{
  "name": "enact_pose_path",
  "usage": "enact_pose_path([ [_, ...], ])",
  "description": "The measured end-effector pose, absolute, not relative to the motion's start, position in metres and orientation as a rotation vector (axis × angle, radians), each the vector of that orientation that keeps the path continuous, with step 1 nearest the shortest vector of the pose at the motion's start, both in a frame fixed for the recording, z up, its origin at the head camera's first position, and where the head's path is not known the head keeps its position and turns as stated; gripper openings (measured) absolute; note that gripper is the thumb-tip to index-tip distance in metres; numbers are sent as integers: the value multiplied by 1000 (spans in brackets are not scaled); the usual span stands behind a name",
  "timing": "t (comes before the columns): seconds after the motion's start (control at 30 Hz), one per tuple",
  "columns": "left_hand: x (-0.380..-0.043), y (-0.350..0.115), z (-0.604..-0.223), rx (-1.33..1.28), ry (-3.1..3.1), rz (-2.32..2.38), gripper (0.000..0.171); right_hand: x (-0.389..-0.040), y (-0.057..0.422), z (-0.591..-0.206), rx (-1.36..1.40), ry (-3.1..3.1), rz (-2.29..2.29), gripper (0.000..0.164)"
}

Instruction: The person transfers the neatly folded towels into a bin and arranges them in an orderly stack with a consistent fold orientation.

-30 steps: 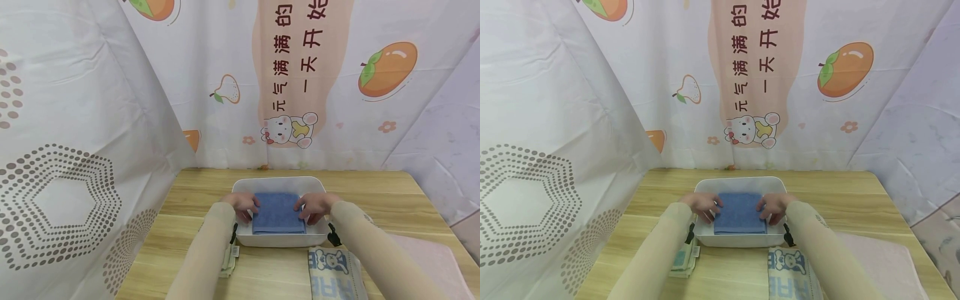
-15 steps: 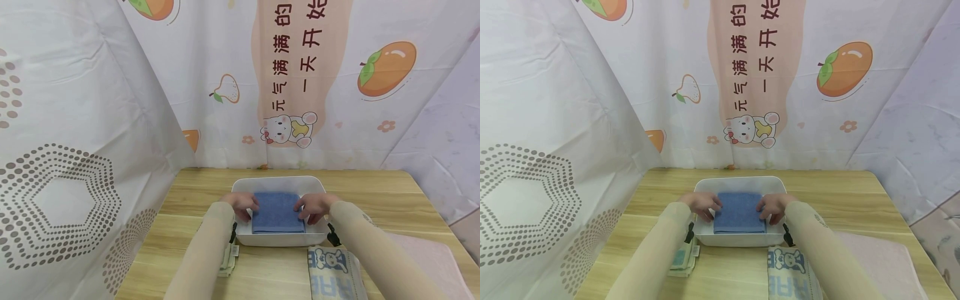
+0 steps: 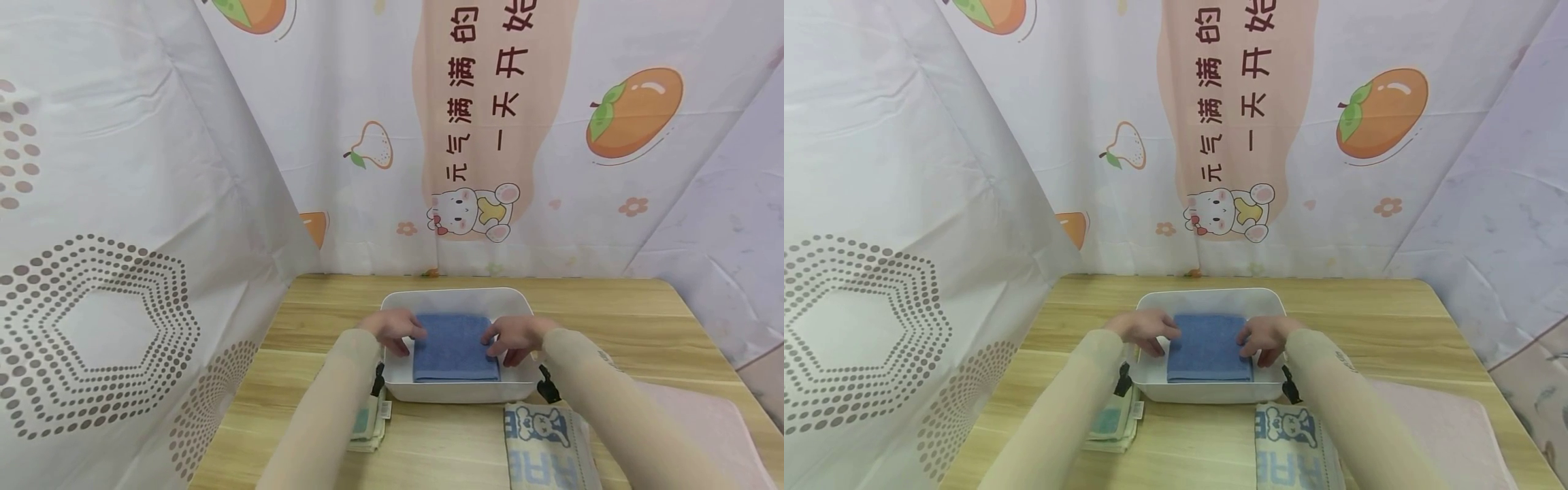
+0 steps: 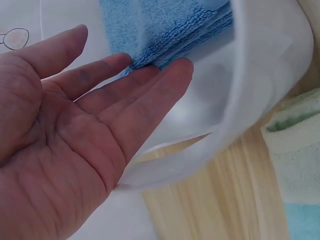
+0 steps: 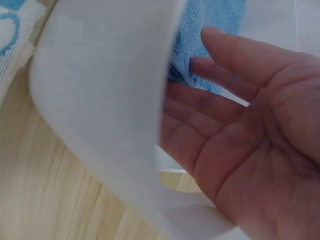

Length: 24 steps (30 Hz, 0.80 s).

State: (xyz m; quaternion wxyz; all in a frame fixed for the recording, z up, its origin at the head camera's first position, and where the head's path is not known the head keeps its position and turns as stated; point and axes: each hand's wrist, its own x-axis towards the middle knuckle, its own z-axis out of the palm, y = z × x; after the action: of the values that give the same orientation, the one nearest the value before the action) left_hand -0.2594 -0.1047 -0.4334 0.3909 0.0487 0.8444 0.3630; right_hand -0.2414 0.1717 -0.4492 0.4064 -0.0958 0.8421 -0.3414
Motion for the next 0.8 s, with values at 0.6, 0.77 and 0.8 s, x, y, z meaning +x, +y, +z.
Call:
enact_pose_path([
  [0.6,-255,-122,-419,209,2083,1050,39,-239,175,-440,-256,2144,-918,39],
  [0.77,-253,-128,-415,219,2088,1090,39,-238,177,-438,-262,2146,-933,39],
  [0.8,-253,-129,-414,221,2093,1097,40,-238,177,-438,-258,2145,-940,39],
])
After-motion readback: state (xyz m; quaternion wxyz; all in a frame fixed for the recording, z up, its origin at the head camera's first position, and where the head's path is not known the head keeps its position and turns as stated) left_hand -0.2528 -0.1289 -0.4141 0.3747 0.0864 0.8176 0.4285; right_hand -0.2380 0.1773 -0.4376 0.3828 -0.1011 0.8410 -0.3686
